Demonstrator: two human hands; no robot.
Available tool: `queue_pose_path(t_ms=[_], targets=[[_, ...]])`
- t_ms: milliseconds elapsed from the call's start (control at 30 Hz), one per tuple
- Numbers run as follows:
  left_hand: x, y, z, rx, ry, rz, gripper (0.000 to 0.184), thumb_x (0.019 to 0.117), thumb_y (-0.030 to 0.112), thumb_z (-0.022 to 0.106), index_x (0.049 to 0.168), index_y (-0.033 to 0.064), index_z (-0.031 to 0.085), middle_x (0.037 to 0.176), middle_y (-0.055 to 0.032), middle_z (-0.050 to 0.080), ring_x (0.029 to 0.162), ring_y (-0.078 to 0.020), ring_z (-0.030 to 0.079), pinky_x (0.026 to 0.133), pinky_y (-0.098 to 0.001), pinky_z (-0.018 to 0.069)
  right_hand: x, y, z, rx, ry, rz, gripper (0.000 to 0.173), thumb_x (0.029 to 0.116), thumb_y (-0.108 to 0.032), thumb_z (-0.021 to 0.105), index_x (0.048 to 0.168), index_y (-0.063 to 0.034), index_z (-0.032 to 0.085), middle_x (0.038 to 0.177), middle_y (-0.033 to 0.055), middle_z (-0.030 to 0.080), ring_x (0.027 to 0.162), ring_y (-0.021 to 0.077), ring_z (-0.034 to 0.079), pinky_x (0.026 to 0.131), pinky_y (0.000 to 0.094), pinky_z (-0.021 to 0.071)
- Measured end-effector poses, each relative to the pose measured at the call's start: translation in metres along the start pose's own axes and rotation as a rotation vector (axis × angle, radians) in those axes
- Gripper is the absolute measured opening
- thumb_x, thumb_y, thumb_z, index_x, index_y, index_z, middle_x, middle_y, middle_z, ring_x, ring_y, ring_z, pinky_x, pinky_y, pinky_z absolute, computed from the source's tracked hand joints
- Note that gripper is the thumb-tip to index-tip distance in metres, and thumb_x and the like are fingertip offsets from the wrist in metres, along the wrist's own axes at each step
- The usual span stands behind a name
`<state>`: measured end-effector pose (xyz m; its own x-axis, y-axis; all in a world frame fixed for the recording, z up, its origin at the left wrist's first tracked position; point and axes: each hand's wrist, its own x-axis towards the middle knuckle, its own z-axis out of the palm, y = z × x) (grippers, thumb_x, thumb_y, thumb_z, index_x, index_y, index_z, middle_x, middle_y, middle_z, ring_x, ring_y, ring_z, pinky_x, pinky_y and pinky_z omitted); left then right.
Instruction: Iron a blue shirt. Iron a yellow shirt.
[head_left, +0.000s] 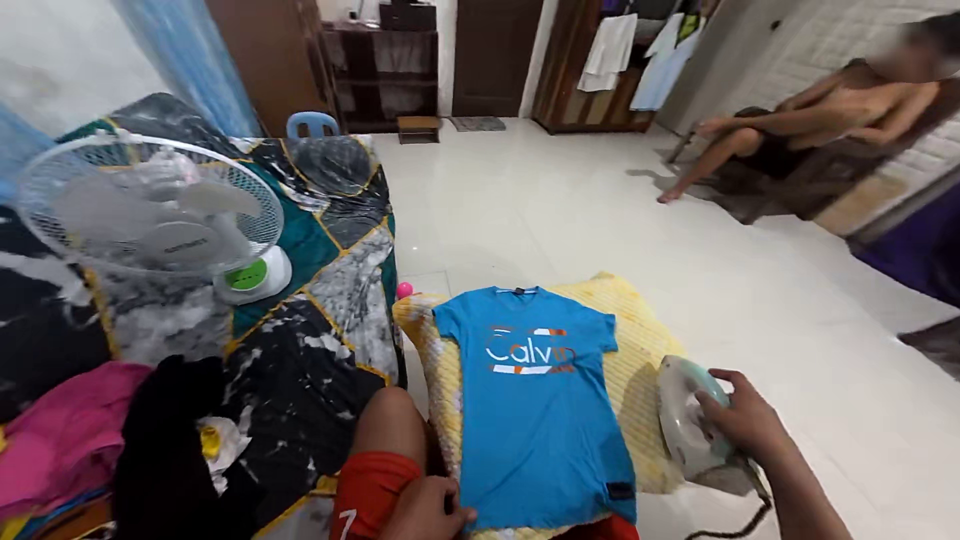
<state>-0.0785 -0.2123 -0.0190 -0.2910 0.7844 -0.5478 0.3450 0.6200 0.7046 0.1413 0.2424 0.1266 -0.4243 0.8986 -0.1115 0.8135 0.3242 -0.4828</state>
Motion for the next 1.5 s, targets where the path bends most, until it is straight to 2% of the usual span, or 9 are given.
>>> queue_pose_path(t_ms=[300, 467, 633, 800, 933, 1033, 1133, 1367, 1500], targets=[[-0.007, 0.014, 0.015, -0.164, 0.259, 0.092, 0.043, 0.0998, 0.044, 0.060, 0.096, 0.0024, 0.071, 0.093, -0.0156, 0.071, 0.091, -0.0304, 0.070, 0.084, -0.0545, 0.0553, -0.006, -0.032, 0.013, -0.333, 0.004, -0.006, 0.071, 0.0922, -0.024, 0.075, 0.152, -0.0019, 0.044, 0.139, 0.0454, 0.047, 0.125, 0.0673, 0.048, 0.095, 0.0839, 0.0391], [0.004, 0.048, 0.013, -0.407, 0.505, 0.598, 0.026, 0.0917, 0.012, 0.065, 0.070, -0.0006, 0.059, 0.084, -0.0127, 0.066, 0.080, -0.0167, 0.065, 0.071, -0.0333, 0.0557, -0.109, -0.135, 0.041, -0.191, -0.287, -0.821, 0.061, 0.0857, -0.002, 0.075, 0.143, -0.0120, 0.061, 0.148, 0.0142, 0.057, 0.136, 0.0372, 0.055, 0.108, 0.0610, 0.0490], [0.005, 0.094, -0.001, -0.794, 0.593, 0.806, 0.011, 0.0903, 0.002, 0.063, 0.093, 0.0076, 0.072, 0.086, 0.0073, 0.073, 0.081, 0.0021, 0.067, 0.078, -0.0220, 0.0589, -0.141, -0.198, 0.098, -0.216, -0.775, -1.352, 0.082, 0.0778, 0.002, 0.080, 0.151, -0.0215, 0.050, 0.139, 0.0095, 0.062, 0.118, 0.0355, 0.063, 0.088, 0.0567, 0.0567], [0.007, 0.130, 0.007, -1.289, 0.750, 0.912, 0.028, 0.0898, 0.034, 0.078, 0.110, 0.0290, 0.059, 0.106, 0.0105, 0.069, 0.095, -0.0025, 0.068, 0.081, -0.0258, 0.0601, -0.126, -0.249, 0.076, -0.316, -0.701, -1.354, 0.036, 0.0905, -0.017, 0.078, 0.123, -0.0067, 0.067, 0.105, 0.0162, 0.068, 0.091, 0.0336, 0.069, 0.078, 0.0531, 0.0584], [0.021, 0.153, -0.003, -1.251, 0.778, 0.862, 0.073, 0.0801, 0.017, 0.086, 0.134, 0.0096, 0.037, 0.118, 0.0005, 0.065, 0.107, -0.0085, 0.067, 0.092, -0.0291, 0.0583, -0.123, -0.271, 0.055, -0.179, -0.443, -1.393, 0.015, 0.0921, -0.015, 0.074, 0.095, -0.0005, 0.070, 0.088, 0.0155, 0.067, 0.080, 0.0313, 0.069, 0.071, 0.0484, 0.0589], [0.022, 0.162, -0.002, -0.970, 0.668, 0.603, 0.054, 0.0837, 0.013, 0.083, 0.125, -0.0081, 0.056, 0.104, -0.0095, 0.074, 0.094, -0.0132, 0.074, 0.086, -0.0338, 0.0634, -0.112, -0.287, 0.013, 0.027, -0.168, -1.345, 0.024, 0.0940, -0.026, 0.074, 0.088, -0.0032, 0.070, 0.080, 0.0093, 0.065, 0.075, 0.0210, 0.066, 0.068, 0.0385, 0.0571], [0.009, 0.157, -0.020, -0.689, 0.609, 0.610, 0.023, 0.0951, 0.017, 0.072, 0.111, -0.0004, 0.069, 0.093, -0.0029, 0.077, 0.085, -0.0077, 0.075, 0.082, -0.0311, 0.0642, -0.096, -0.294, -0.042, 0.146, 0.081, -1.289, 0.029, 0.0917, -0.034, 0.076, 0.078, -0.0097, 0.068, 0.072, -0.0019, 0.062, 0.065, 0.0065, 0.060, 0.057, 0.0262, 0.0524], [-0.007, 0.137, -0.179, -0.087, 0.816, 0.666, 0.021, 0.0974, 0.032, 0.069, 0.103, 0.0127, 0.076, 0.090, 0.0026, 0.075, 0.082, -0.0050, 0.070, 0.078, -0.0317, 0.0614, -0.037, -0.276, -0.151, 0.260, 0.036, -1.116, 0.022, 0.0795, -0.027, 0.086, 0.086, -0.0106, 0.073, 0.068, -0.0059, 0.069, 0.057, 0.0001, 0.063, 0.053, 0.0198, 0.0557], [-0.004, 0.171, -0.277, 0.082, 0.801, 0.522, 0.023, 0.1005, 0.031, 0.066, 0.110, 0.0119, 0.075, 0.096, -0.0078, 0.075, 0.088, -0.0205, 0.071, 0.084, -0.0514, 0.0574, 0.023, -0.263, -0.162, 0.231, -0.051, -0.893, 0.019, 0.0807, -0.010, 0.087, 0.094, -0.0023, 0.076, 0.069, 0.0034, 0.068, 0.051, 0.0060, 0.055, 0.050, 0.0247, 0.0491]])
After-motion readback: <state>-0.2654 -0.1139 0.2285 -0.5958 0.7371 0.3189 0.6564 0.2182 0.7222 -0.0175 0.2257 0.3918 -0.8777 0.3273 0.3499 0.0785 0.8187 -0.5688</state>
